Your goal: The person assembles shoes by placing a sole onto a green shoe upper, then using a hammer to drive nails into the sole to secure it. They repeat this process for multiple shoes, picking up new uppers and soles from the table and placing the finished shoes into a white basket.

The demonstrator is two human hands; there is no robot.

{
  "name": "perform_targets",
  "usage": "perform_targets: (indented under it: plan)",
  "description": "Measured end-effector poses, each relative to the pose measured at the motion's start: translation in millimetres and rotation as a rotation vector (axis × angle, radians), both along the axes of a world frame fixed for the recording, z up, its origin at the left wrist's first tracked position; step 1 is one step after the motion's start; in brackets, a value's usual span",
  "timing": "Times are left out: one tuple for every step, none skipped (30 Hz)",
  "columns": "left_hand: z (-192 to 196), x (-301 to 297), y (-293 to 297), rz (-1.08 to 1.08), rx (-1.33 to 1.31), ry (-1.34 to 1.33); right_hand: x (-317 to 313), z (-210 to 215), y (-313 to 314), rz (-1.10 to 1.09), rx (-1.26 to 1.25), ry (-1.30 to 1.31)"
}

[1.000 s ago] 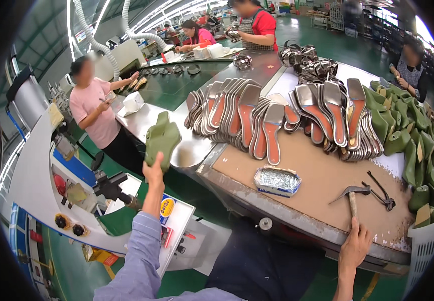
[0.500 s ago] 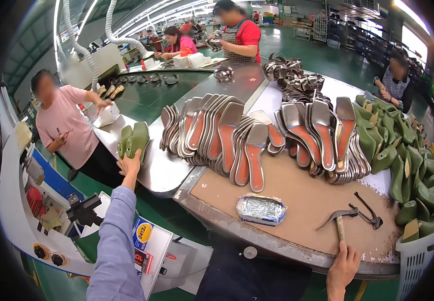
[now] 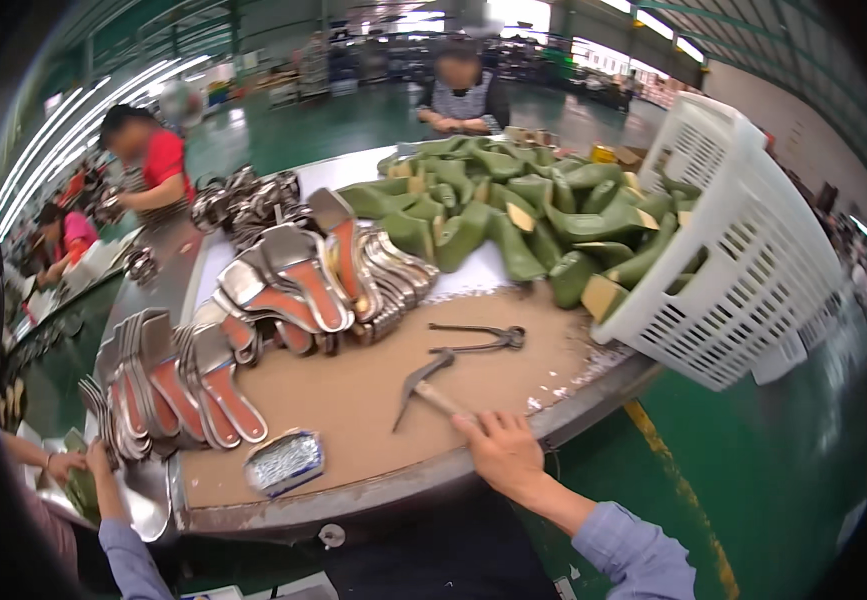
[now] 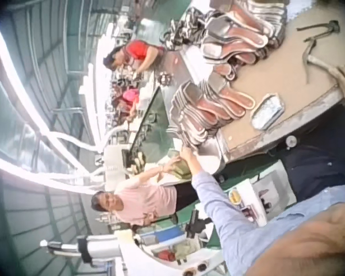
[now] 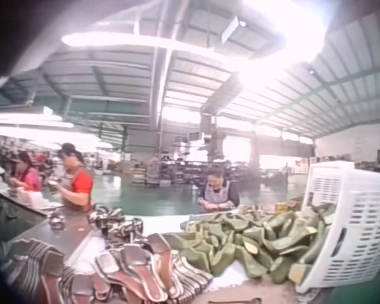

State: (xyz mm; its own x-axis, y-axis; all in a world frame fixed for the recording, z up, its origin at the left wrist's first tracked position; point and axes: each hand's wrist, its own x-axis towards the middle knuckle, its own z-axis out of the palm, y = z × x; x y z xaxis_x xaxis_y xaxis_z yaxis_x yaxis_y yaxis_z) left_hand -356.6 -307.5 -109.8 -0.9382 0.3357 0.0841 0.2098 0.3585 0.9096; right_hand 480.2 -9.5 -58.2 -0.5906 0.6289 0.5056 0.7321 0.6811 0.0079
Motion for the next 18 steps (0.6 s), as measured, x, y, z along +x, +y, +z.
perform_targets:
  plan:
    - [4, 2, 15, -0.118, 0.053, 0.093, 4, 2, -1, -0.008, -0.004, 0.001]
    - [-8, 13, 41, 0.191, -0.038, 0.551, 8, 3, -2, -0.007, -0.008, 0.004]
    - [-11, 18, 62, 0.286, -0.077, 0.883, 13, 3, -3, -0.011, -0.003, 0.003]
    - [-8, 31, 74, 0.311, -0.035, 0.863, 16, 3, -3, -0.008, -0.037, 0.003]
    - [0, 39, 75, 0.348, 0.003, 0.853, 16, 0, -2, 0.009, -0.072, 0.015]
    - [4, 46, 75, 0.29, 0.111, 0.492, 16, -1, 0, 0.024, -0.108, 0.026]
    - [12, 48, 67, 0.176, 0.214, 0.285, 12, 2, 8, 0.109, -0.195, 0.171]
    - [18, 52, 68, 0.083, 0.305, 0.063, 16, 1, 21, -0.021, -0.436, 0.308]
    - [24, 58, 63, -0.062, 0.397, -0.009, 20, -7, 44, -0.148, -0.677, 0.446]
    - [29, 61, 52, -0.203, 0.481, -0.079, 22, -15, 79, -0.185, -0.716, 0.714]
    - [34, 63, 36, -0.364, 0.559, -0.319, 23, -20, 118, -0.222, -0.751, 0.981]
    - [37, 69, 27, -0.338, 0.589, -0.349, 25, -10, 154, -0.237, -0.862, 1.136]
    - [42, 98, 30, -0.313, 0.627, -0.387, 29, -4, 186, -0.255, -0.965, 1.285]
    - [47, 121, 41, -0.306, 0.677, -0.422, 38, -9, 215, -0.315, -0.981, 1.403]
    - [44, 130, 49, -0.262, 0.712, -0.429, 51, -13, 249, -0.369, -0.984, 1.531]
    - [42, 150, 61, -0.224, 0.735, -0.372, 59, -10, 279, -0.419, -0.978, 1.657]
    - [46, 177, 64, -0.174, 0.758, -0.31, 57, -9, 299, -0.381, -0.982, 1.676]
    - [50, 191, 57, -0.109, 0.776, -0.241, 47, -10, 311, -0.336, -1.004, 1.689]
